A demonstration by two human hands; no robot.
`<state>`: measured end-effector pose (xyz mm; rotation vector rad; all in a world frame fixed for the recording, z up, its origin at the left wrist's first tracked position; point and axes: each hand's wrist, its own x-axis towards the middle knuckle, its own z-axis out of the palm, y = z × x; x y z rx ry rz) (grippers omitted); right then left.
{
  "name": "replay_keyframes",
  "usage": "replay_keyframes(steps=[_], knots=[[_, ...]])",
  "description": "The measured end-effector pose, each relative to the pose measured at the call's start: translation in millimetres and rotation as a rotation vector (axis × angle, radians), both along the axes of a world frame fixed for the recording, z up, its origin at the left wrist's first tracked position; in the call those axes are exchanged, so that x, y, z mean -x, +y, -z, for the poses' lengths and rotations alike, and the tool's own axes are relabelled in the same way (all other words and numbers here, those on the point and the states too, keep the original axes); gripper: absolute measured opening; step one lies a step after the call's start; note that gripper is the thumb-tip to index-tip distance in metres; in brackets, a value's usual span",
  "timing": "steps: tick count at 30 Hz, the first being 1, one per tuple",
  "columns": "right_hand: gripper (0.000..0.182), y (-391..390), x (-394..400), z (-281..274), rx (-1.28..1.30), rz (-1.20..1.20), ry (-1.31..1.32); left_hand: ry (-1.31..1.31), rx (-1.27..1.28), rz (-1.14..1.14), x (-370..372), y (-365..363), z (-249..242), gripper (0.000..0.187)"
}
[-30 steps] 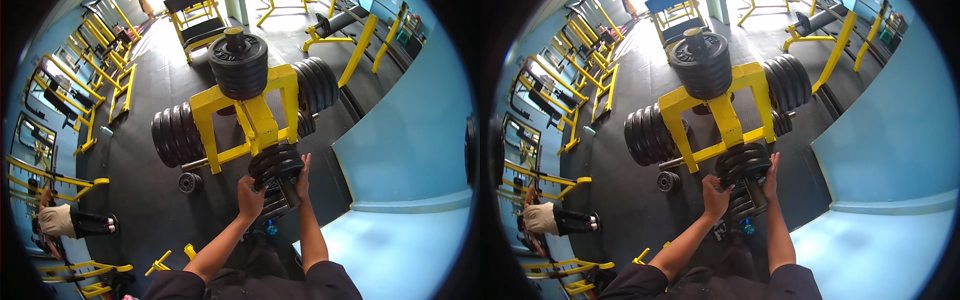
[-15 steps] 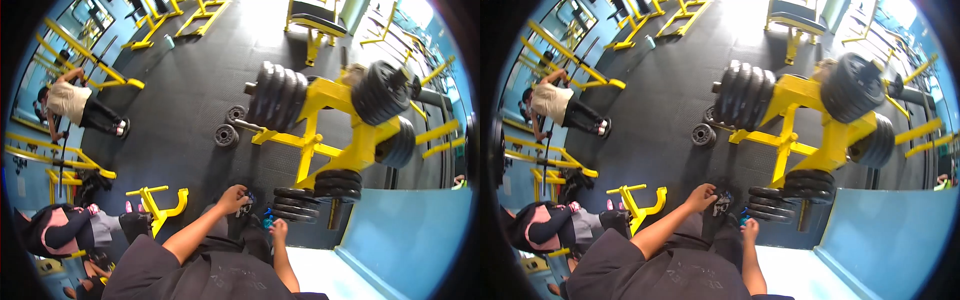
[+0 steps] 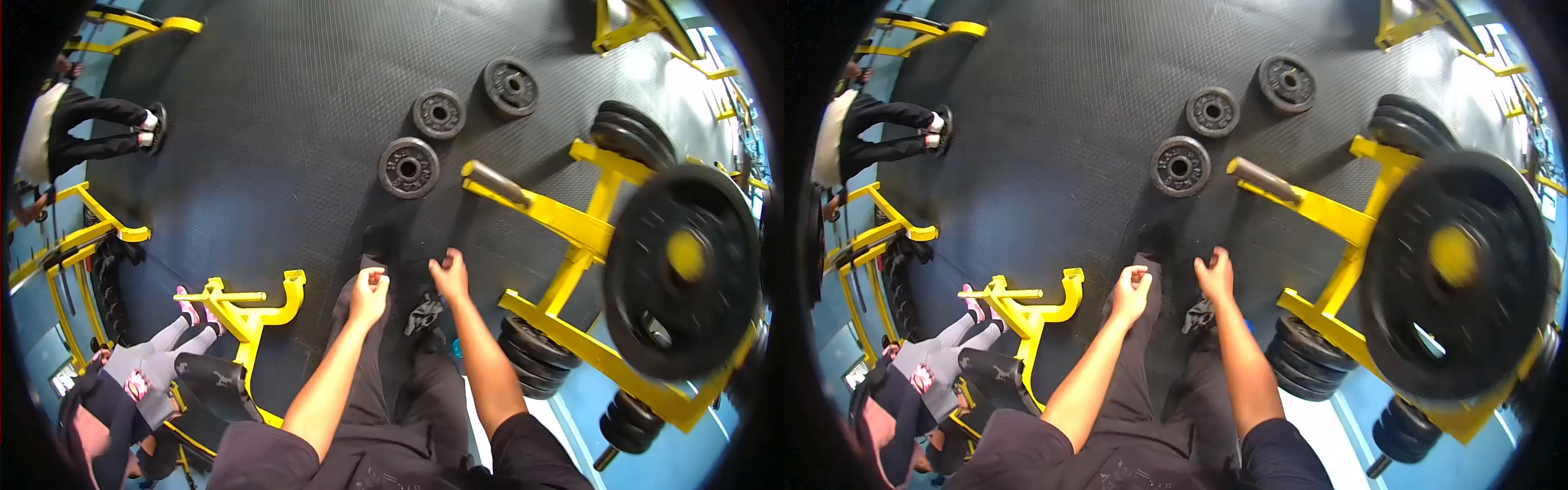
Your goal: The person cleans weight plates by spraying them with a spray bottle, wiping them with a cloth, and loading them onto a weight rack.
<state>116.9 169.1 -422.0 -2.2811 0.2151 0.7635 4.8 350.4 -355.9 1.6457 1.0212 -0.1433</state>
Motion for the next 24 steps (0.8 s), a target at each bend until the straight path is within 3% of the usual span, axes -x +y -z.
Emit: replay_keyframes(steps=[3, 8, 11, 17, 24], knots=[[0.085, 68, -64, 97, 0.065, -0.011, -0.141, 0.054, 0.134, -0.035, -31, 19, 29, 0.026], [0.105, 152, -167, 170, 0.208, 0.115, -0.099, 0.146, 0.194, 0.141, -56, 60, 50, 0.031], [0.099, 176, -198, 168, 0.404, 0.107, 0.141, 0.113, 0.242, 0.086, -75, 82, 51, 0.034], [0.088, 171, -191, 166, 0.489, -0.033, 0.020, 0.101, 0.225, 0.152, -88, 102, 48, 0.033], [0.074, 157, -133, 131, 0.454, 0.189, -0.052, 0.110, 0.160, 0.229, -78, 89, 46, 0.031]])
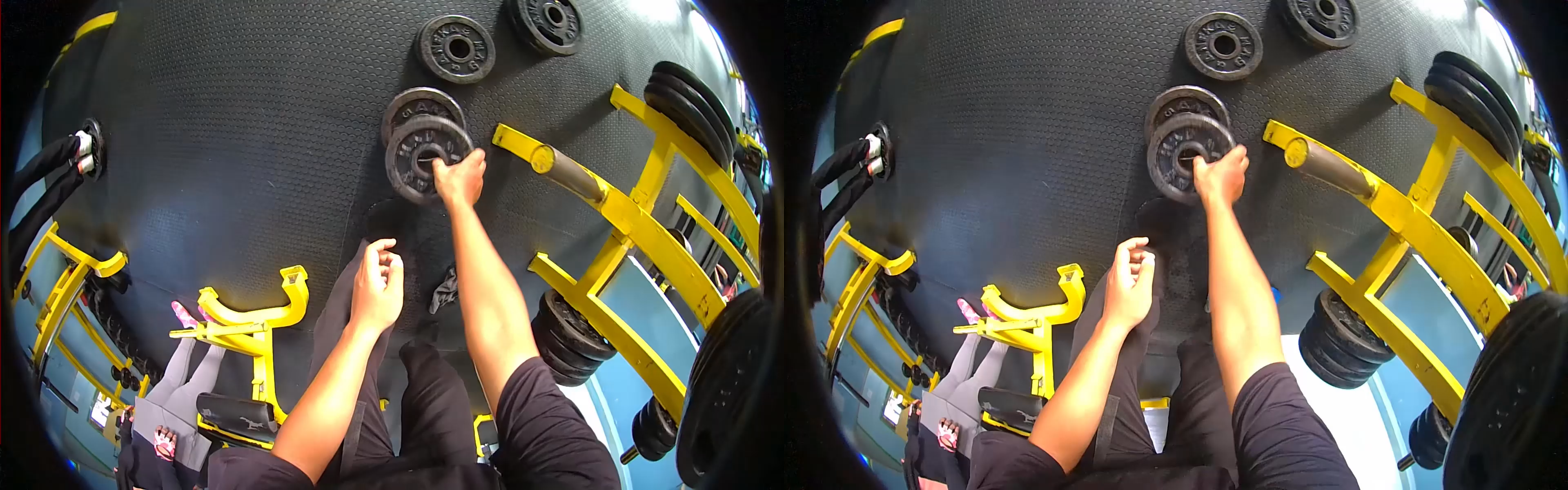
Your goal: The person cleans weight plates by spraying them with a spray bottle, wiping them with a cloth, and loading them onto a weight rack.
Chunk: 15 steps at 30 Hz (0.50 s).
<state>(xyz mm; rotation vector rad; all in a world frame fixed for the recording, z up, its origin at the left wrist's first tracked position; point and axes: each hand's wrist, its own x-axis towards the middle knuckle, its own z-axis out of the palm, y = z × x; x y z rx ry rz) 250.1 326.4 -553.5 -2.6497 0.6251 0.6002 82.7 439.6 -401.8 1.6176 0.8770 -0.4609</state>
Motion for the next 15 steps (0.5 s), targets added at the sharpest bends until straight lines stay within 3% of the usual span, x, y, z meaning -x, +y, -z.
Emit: replay_keyframes(steps=[7, 15], knots=[[0.079, -101, 164, -35, -0.020, 0.153, -0.021, -0.077, -0.110, 0.107, 48, -45, -9, 0.031], [0.083, -242, 393, -97, -0.064, 0.317, 0.076, -0.059, -0.213, 0.374, 215, -155, 0, 0.048]])
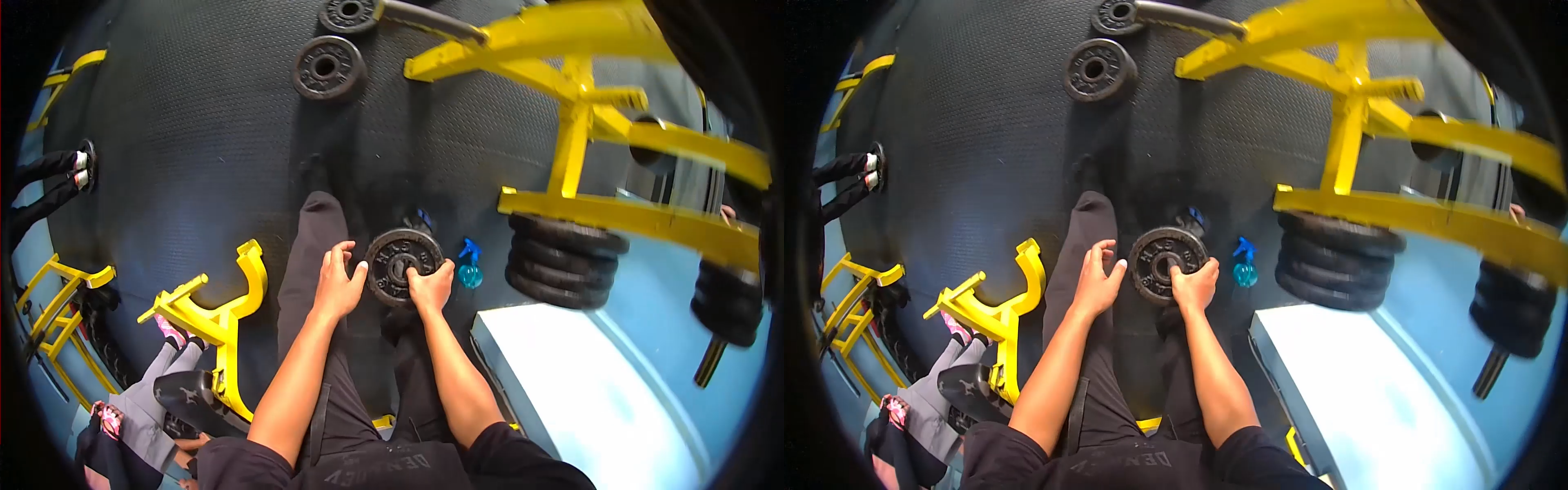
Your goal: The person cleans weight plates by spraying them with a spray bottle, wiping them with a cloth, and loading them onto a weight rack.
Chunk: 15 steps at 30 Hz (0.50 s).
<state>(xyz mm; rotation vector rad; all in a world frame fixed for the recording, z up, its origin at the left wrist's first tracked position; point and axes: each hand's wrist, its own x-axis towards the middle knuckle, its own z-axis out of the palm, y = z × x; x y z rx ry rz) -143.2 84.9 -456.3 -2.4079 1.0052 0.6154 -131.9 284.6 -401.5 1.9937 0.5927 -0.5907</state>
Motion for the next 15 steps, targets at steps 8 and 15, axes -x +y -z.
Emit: replay_keyframes(steps=[8, 15], knots=[[0.082, -96, 117, -27, -0.174, -0.173, 0.025, 0.257, 0.112, 0.185, 137, -97, 23, 0.096], [0.084, -130, 129, 58, -0.292, -0.322, -0.042, 0.176, 0.133, -0.023, 199, -118, 127, 0.064]])
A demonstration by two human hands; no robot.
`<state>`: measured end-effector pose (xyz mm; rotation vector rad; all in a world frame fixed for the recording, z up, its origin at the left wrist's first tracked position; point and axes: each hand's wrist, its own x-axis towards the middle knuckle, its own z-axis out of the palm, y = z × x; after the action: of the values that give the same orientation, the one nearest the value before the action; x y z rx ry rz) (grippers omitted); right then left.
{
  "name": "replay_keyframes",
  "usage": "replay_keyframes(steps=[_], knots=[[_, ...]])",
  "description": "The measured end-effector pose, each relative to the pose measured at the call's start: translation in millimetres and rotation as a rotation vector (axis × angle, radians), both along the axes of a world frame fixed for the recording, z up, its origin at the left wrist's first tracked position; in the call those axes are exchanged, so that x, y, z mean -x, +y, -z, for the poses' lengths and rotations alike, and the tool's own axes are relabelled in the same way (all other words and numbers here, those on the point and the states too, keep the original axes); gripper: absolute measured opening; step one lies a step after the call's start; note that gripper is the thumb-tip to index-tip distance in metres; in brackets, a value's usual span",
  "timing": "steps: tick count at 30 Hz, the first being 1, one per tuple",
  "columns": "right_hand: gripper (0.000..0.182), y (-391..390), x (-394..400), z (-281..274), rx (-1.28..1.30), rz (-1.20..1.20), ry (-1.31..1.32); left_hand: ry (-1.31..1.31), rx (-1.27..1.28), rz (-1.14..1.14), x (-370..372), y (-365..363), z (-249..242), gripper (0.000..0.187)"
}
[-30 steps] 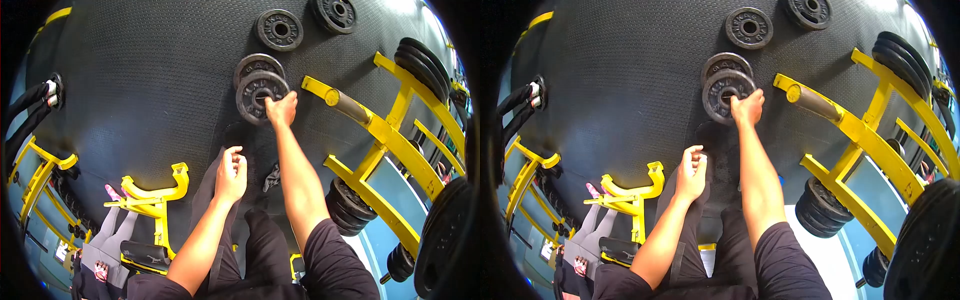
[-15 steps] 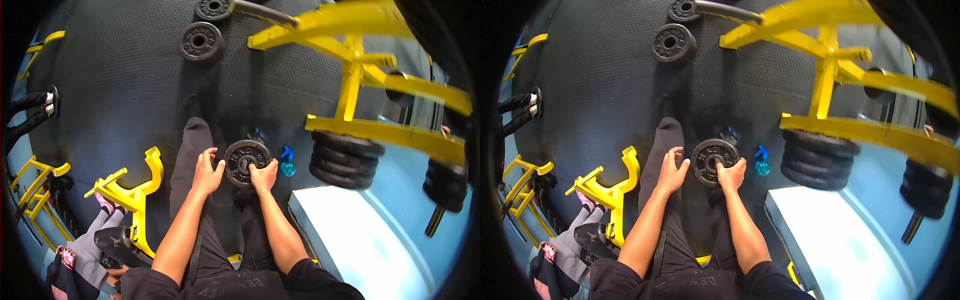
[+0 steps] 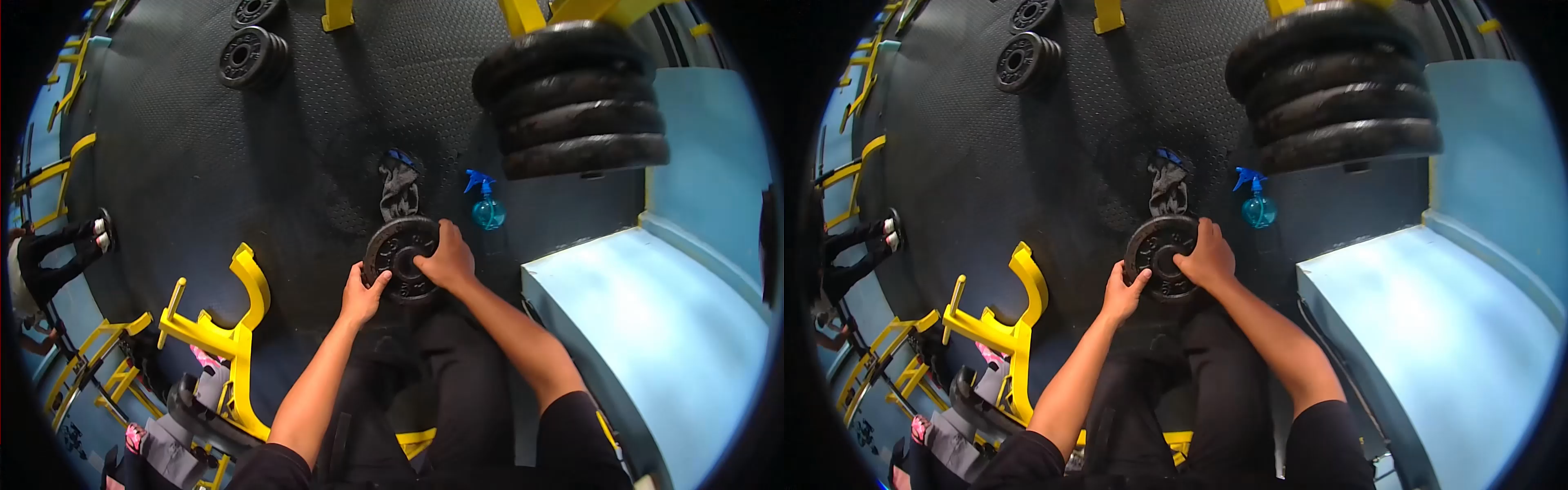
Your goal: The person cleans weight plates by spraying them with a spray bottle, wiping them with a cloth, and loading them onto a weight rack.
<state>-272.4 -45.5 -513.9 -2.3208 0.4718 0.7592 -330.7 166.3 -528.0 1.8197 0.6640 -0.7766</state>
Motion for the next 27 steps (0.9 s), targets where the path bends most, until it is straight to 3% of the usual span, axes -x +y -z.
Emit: replay_keyframes(steps=[8, 11, 14, 16, 19, 20, 21, 23, 27], knots=[[0.073, 40, -50, 118, -0.046, -0.339, -0.173, -0.252, 0.041, -0.263, -7, 28, 116, 0.047], [0.068, 76, -83, 138, -0.035, -0.558, -0.307, -0.127, 0.164, -0.451, -9, 44, 144, 0.052], [0.069, 116, -93, 157, 0.000, -0.617, -0.410, -0.138, 0.092, -0.633, -1, 61, 187, 0.078], [0.070, 139, -90, 175, 0.054, -0.634, -0.413, -0.132, 0.058, -0.669, -1, 74, 200, 0.075], [0.071, 162, -90, 194, 0.099, -0.599, -0.351, -0.175, -0.043, -0.611, -12, 100, 218, 0.067], [0.071, 166, -90, 201, 0.108, -0.564, -0.370, -0.219, -0.090, -0.596, -11, 105, 225, 0.048], [0.070, 169, -91, 206, 0.120, -0.522, -0.385, -0.211, -0.079, -0.585, -15, 113, 234, 0.048], [0.069, 171, -88, 215, 0.153, -0.510, -0.376, -0.365, -0.251, -0.405, -12, 125, 259, 0.031], [0.066, 166, -79, 219, 0.301, -0.586, -0.585, -0.410, -0.493, -0.299, -19, 117, 236, 0.043]])
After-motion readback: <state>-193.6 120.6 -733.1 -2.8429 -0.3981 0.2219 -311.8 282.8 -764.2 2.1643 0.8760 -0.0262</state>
